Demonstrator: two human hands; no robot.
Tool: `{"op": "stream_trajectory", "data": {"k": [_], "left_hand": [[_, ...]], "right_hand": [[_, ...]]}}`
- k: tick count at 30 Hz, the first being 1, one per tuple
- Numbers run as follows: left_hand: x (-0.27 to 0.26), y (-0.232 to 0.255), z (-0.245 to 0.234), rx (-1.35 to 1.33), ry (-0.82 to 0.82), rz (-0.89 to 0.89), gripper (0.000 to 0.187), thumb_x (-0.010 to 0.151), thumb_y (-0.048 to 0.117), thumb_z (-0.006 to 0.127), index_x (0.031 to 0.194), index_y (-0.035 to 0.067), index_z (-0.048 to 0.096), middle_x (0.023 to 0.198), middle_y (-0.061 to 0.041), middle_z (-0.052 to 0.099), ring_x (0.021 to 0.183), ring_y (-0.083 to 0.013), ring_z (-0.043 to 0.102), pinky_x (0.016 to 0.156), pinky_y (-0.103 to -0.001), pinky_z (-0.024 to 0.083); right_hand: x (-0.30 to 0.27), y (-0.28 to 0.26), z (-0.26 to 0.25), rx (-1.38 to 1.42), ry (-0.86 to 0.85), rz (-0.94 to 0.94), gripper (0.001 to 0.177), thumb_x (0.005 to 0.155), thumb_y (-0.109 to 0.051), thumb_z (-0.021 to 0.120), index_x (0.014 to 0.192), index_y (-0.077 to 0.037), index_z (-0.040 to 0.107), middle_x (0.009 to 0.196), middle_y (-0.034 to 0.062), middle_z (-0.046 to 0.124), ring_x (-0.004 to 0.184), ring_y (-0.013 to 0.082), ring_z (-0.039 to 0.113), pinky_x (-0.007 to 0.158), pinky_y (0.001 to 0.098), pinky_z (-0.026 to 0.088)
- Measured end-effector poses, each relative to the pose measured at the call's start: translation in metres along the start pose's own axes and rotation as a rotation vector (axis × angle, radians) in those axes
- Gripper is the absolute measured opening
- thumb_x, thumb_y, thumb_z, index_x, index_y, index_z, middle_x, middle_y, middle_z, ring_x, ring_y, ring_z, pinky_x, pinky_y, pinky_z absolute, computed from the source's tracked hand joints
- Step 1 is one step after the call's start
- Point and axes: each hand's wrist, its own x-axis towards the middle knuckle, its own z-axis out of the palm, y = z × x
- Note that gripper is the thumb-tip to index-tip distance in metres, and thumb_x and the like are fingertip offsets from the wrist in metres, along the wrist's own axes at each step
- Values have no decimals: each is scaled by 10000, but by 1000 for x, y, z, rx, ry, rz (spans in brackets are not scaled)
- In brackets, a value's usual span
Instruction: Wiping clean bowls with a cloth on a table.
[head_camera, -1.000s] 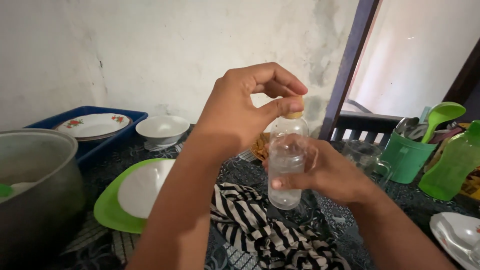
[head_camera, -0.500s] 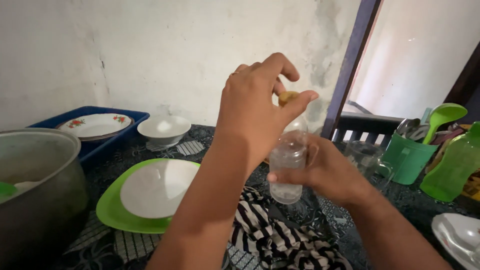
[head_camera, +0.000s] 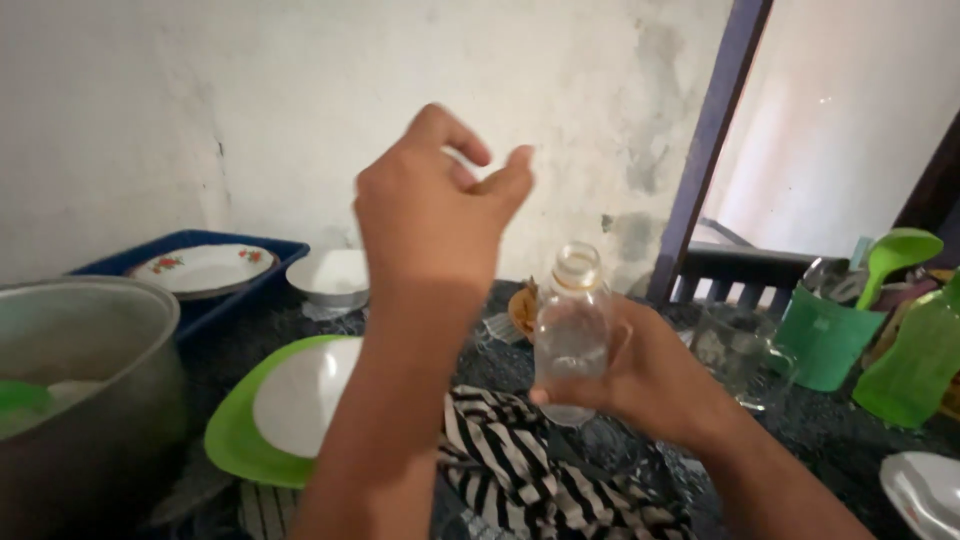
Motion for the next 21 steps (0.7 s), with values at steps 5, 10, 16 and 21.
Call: {"op": "stream_trajectory", "data": {"k": [5, 10, 16, 21], "left_hand": [[15, -22, -26, 61, 138, 14, 270, 842, 319, 810, 895, 96, 667, 713, -42, 732, 592, -132, 717, 548, -299, 563], [25, -32, -51, 42, 201, -76, 275, 842, 346, 810, 872, 106, 680, 702, -14, 733, 573, -102, 698, 559, -267, 543], [23, -44, -67, -78, 329, 70, 291, 870, 314, 836, 881, 71, 675, 675, -17, 708, 549, -85, 624, 525, -262, 480], [23, -42, -75, -119, 366, 38, 296, 865, 310, 831, 888, 62, 671, 667, -28, 695, 531, -78, 595, 486, -269, 439]], "right_hand": [[-4, 8, -5, 4, -55, -159, 657, 653, -179, 933, 1258, -94, 692, 1090, 59, 800, 989, 200, 784, 884, 375, 621], [-13, -16, -13, -33, -93, -214, 605, 715, -182, 928, 1240, -70, 650, 1067, 127, 790, 978, 224, 779, 907, 412, 661], [-25, -42, -2, -202, -194, -804, 583, 775, -142, 911, 1282, -32, 644, 1294, 140, 722, 1267, 247, 663, 999, 440, 494], [-19, -18, -4, -92, -317, -592, 510, 920, -366, 743, 1302, -33, 685, 1346, 142, 653, 1290, 283, 620, 1048, 459, 476]]}}
